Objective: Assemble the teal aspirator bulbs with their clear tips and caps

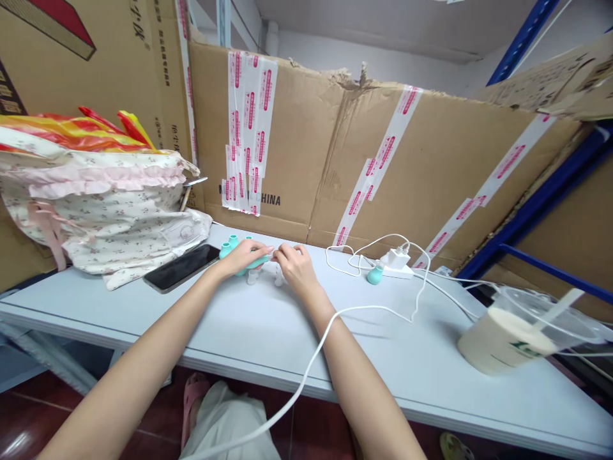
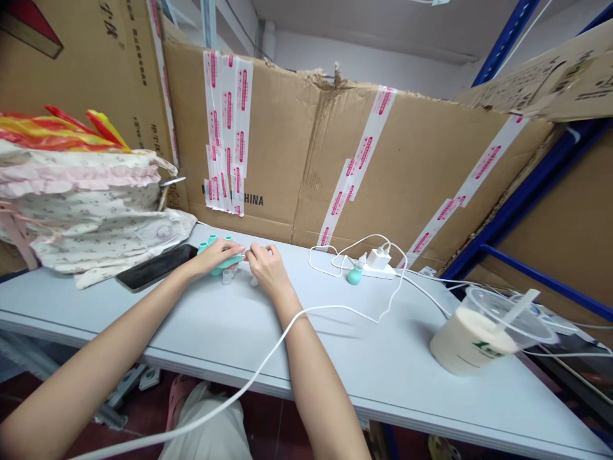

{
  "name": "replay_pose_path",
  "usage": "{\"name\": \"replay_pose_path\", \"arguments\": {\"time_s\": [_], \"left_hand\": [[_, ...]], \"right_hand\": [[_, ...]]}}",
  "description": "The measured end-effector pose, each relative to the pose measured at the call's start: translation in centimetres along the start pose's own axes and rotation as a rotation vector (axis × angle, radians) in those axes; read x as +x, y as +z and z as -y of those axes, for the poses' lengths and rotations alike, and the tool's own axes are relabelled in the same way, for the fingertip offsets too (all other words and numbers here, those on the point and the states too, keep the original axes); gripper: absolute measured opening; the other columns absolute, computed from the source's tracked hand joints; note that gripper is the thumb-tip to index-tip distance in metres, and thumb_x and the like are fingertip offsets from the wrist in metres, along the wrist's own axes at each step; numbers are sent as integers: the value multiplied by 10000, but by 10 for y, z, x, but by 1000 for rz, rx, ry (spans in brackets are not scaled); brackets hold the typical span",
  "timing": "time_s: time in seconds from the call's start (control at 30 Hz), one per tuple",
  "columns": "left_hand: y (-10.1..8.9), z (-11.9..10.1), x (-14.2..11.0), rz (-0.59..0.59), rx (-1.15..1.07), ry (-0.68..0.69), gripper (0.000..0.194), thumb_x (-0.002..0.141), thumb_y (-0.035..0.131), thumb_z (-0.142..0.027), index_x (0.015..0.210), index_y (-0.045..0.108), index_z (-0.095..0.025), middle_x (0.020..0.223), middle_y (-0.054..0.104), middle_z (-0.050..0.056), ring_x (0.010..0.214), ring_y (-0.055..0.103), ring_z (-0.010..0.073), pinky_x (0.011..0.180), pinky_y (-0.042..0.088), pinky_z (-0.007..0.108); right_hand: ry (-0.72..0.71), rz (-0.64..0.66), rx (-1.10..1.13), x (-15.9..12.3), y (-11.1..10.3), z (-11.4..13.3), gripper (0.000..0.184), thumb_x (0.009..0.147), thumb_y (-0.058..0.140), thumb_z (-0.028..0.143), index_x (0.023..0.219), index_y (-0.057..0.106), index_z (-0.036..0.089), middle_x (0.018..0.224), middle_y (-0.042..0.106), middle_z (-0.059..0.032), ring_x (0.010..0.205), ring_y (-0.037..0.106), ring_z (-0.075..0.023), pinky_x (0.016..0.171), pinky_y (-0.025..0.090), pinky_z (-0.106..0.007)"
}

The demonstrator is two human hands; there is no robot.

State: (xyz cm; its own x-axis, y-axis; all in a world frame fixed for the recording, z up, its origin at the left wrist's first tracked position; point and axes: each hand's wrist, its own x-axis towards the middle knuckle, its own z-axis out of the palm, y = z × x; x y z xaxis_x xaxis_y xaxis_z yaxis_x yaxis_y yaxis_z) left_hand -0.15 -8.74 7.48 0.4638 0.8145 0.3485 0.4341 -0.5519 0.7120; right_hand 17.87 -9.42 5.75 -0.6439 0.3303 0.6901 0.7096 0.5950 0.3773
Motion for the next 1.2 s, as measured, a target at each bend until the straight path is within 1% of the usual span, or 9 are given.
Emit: {"name": "replay_pose_path", "arguments": {"time_s": [0.13, 0.27, 0.47, 0.57, 0.67, 0.8, 0.9, 1.07, 1.2], "left_hand": [[1, 1, 1, -40, 25, 26, 469, 844, 385, -465, 523, 488, -139, 493, 496, -5, 510, 459, 106, 559, 345, 222], [0, 2, 2, -23, 23, 36, 491, 847, 370, -477, 513, 493, -138, 484, 505, -3, 507, 462, 108, 564, 348, 223], [4, 8, 3, -81, -52, -1, 466, 813, 403, -508, 551, 521, -141, 497, 511, -2, 494, 461, 113, 537, 354, 224], [7, 11, 4, -97, -99, -14, 469, 791, 418, -535, 557, 528, -143, 488, 507, 1, 487, 460, 122, 521, 354, 231], [11, 8, 5, -126, -109, -1, 494, 790, 409, -548, 515, 507, -150, 466, 494, 2, 482, 448, 122, 519, 352, 235], [15, -7, 3, -199, -182, 48, 481, 816, 397, -518, 516, 501, -157, 455, 483, -6, 478, 442, 119, 537, 356, 239], [16, -13, 1, -211, -240, 66, 469, 821, 399, -515, 539, 512, -157, 461, 487, -5, 480, 451, 122, 538, 357, 241], [14, -9, -1, -223, -169, 53, 474, 784, 451, -543, 511, 489, -156, 455, 474, -1, 457, 428, 119, 495, 327, 238], [9, -8, -2, -231, -107, 56, 461, 784, 442, -546, 532, 499, -164, 469, 479, -1, 473, 436, 130, 500, 333, 243]], "right_hand": [[67, 46, 42, 1, 2, 3, 206, 927, 341, 225, 883, 528, 149, 856, 541, -68, 787, 480, -153, 741, 306, -289], [83, 98, 51, 4, 1, 4, 203, 931, 312, 211, 928, 507, 155, 914, 531, -70, 831, 488, -157, 759, 325, -292], [123, 70, 55, 4, 1, 7, 178, 929, 343, 242, 909, 497, 154, 900, 538, -58, 882, 499, -155, 740, 335, -281], [133, 25, 53, 2, 3, 5, 141, 919, 384, 247, 935, 504, 175, 924, 548, -44, 862, 514, -132, 751, 328, -269], [121, -42, 37, 0, 2, -1, 158, 919, 393, 288, 925, 525, 201, 920, 569, -22, 813, 524, -115, 760, 316, -270], [118, -100, 4, 1, -9, -8, 209, 921, 381, 324, 906, 561, 219, 902, 589, -20, 780, 531, -102, 730, 313, -255], [118, -134, -39, 2, -17, -6, 227, 929, 356, 317, 904, 561, 224, 881, 589, -12, 746, 527, -107, 691, 321, -256], [96, -74, -112, 6, -16, 0, 169, 916, 383, 261, 879, 535, 197, 861, 562, -25, 709, 516, -124, 618, 346, -251], [73, -34, -124, 11, -19, 1, 144, 915, 378, 259, 898, 507, 197, 872, 542, -27, 675, 521, -120, 570, 355, -241]]}}
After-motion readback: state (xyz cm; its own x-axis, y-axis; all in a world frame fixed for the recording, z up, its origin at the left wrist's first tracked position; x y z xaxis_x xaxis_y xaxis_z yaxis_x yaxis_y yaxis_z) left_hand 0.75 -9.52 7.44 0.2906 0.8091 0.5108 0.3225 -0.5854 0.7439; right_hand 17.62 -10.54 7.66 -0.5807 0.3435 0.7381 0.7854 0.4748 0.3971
